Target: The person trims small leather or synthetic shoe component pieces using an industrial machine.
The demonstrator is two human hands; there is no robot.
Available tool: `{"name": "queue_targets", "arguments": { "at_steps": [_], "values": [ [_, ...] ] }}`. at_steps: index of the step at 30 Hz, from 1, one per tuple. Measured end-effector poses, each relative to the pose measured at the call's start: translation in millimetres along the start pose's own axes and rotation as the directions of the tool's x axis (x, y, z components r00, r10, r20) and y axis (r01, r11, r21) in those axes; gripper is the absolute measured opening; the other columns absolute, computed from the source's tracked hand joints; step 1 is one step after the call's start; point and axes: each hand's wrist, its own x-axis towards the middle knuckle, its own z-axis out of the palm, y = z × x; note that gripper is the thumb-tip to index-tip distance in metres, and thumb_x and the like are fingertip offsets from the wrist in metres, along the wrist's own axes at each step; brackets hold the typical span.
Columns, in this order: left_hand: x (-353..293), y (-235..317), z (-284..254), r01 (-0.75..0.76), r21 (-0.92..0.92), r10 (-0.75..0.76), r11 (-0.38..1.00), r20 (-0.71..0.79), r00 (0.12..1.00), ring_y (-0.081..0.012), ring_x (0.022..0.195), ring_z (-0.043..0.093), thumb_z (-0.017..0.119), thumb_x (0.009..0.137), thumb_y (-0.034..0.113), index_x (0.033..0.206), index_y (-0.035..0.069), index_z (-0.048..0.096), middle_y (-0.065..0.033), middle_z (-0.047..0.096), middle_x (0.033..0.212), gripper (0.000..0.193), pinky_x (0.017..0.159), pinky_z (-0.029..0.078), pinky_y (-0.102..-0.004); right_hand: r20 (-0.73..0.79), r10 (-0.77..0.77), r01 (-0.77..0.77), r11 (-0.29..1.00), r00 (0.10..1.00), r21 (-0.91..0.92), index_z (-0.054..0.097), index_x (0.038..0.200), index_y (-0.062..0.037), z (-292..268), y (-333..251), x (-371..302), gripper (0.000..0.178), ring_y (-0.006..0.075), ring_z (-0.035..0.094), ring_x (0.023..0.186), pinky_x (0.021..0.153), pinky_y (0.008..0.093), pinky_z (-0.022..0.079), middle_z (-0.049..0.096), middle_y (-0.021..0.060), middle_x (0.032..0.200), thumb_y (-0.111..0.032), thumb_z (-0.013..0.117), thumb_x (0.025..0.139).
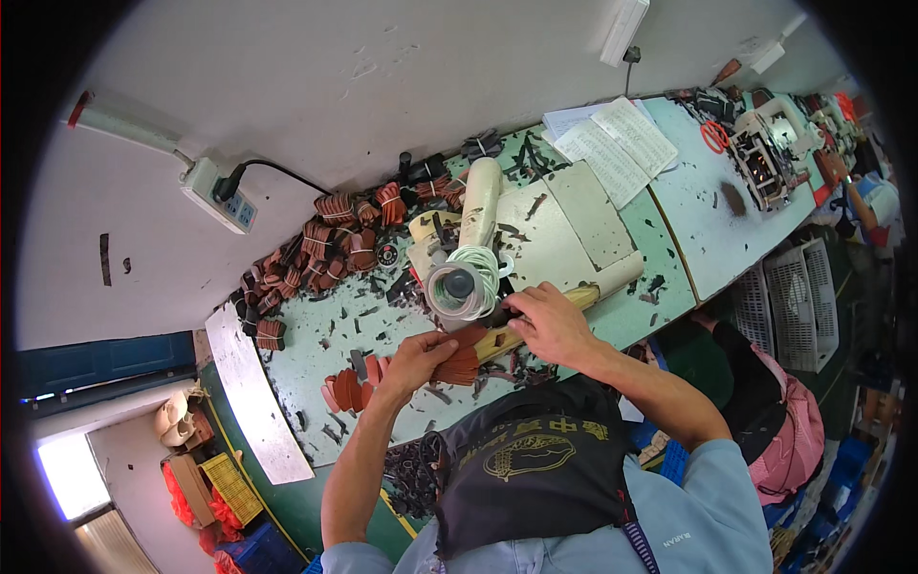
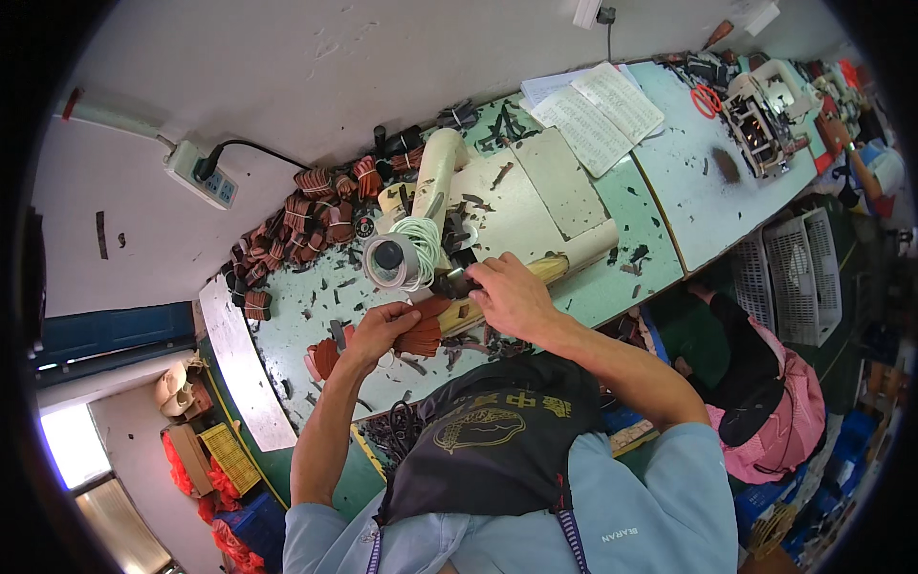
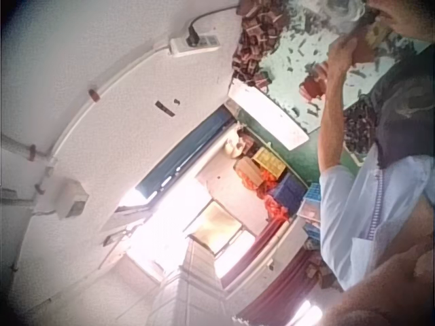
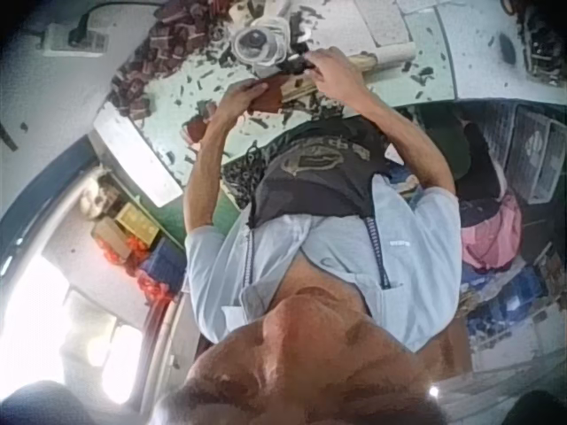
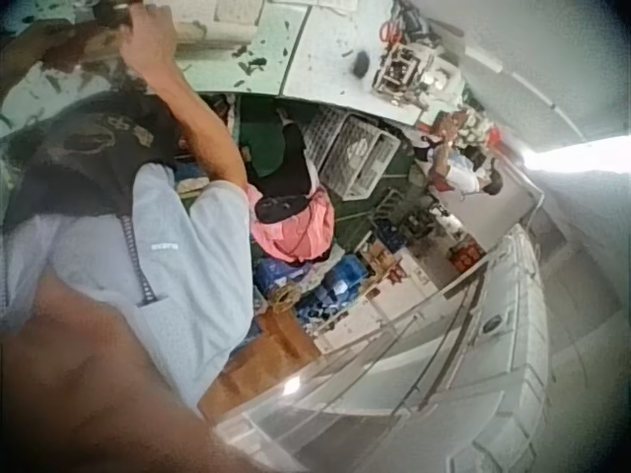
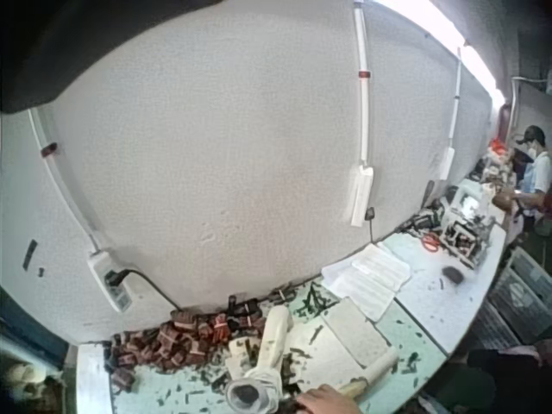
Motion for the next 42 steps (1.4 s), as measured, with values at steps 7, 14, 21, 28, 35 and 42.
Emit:
{"name": "queue_targets", "arguments": {
  "at_steps": [7,14,21,28,35,42],
  "values": [
    [7,14,10,-0.007,0.175,0.003,0.985,0.025,1.0,-0.0051,0.056,0.052,0.059,0.094,0.028,0.112,0.004,0.065,0.0022,0.061,0.071,0.03,0.044,0.038,-0.0218,-0.082,-0.075,0.065,0.99,0.994,-0.122,0.06,0.107,-0.005,0,-5,6,0.028,0.0307,0.054,0.093,0.079,0.0397,0.049,0.061,0.0107,0.091,-0.011,0.064,0.08],
    [-7,7,-1,-0.043,-0.082,0.049,0.996,0.073,0.996,-0.0051,0.061,0.055,0.062,0.093,0.023,0.109,0.002,0.065,0.0013,0.064,0.079,0.027,0.05,0.043,-0.0203,-0.414,-0.467,0.489,0.87,0.781,-0.06,0.067,0.087,-0.0074,-16,-1,-10,0.028,0.025,0.058,0.087,0.07,0.0335,0.051,0.061,0.0032,0.093,0.005,0.067,0.062],
    [10,-4,5,-0.039,0.034,0.042,0.999,-0.075,0.996,-0.0049,0.054,0.052,0.066,0.089,0.027,0.098,0.001,0.07,0.0003,0.063,0.068,0.028,0.046,0.04,-0.0228,-0.279,-0.405,0.432,0.901,0.871,0.043,0.068,0.088,-0.0074,-7,7,-10,0.023,0.0267,0.058,0.088,0.073,0.0354,0.049,0.062,0.0061,0.095,0.004,0.066,0.068],
    [14,8,15,-0.106,0.202,0.14,0.974,-0.158,0.977,-0.0068,0.051,0.051,0.065,0.089,0.032,0.098,0.002,0.071,-0.0007,0.061,0.064,0.033,0.043,0.039,-0.025,0.003,-0.057,0.056,0.988,0.998,0.145,0.068,0.087,-0.0073,-2,4,-2,0.012,0.0302,0.055,0.094,0.086,0.0386,0.045,0.062,0.0083,0.1,-0.005,0.065,0.076],
    [-3,11,4,-0.089,-0.028,0.091,0.996,0.069,0.993,-0.007,0.061,0.057,0.066,0.089,0.024,0.106,0.0,0.067,-0.0019,0.066,0.077,0.03,0.052,0.045,-0.0228,0.013,-0.046,0.048,0.983,0.999,-0.175,0.06,0.101,-0.0014,1,-5,5,0.026,0.0328,0.056,0.094,0.081,0.0432,0.045,0.062,0.0118,0.094,-0.006,0.062,0.075],
    [5,15,4,-0.008,0.188,0.03,0.982,-0.115,0.993,-0.0087,0.07,0.062,0.068,0.087,0.021,0.106,0.0,0.067,-0.0048,0.068,0.084,0.029,0.058,0.048,-0.0228,0.101,0.022,-0.032,0.995,0.995,0.099,0.065,0.093,-0.0061,-6,3,1,0.014,0.0341,0.057,0.094,0.08,0.0445,0.046,0.061,0.0124,0.094,-0.006,0.062,0.079]
  ]
}}
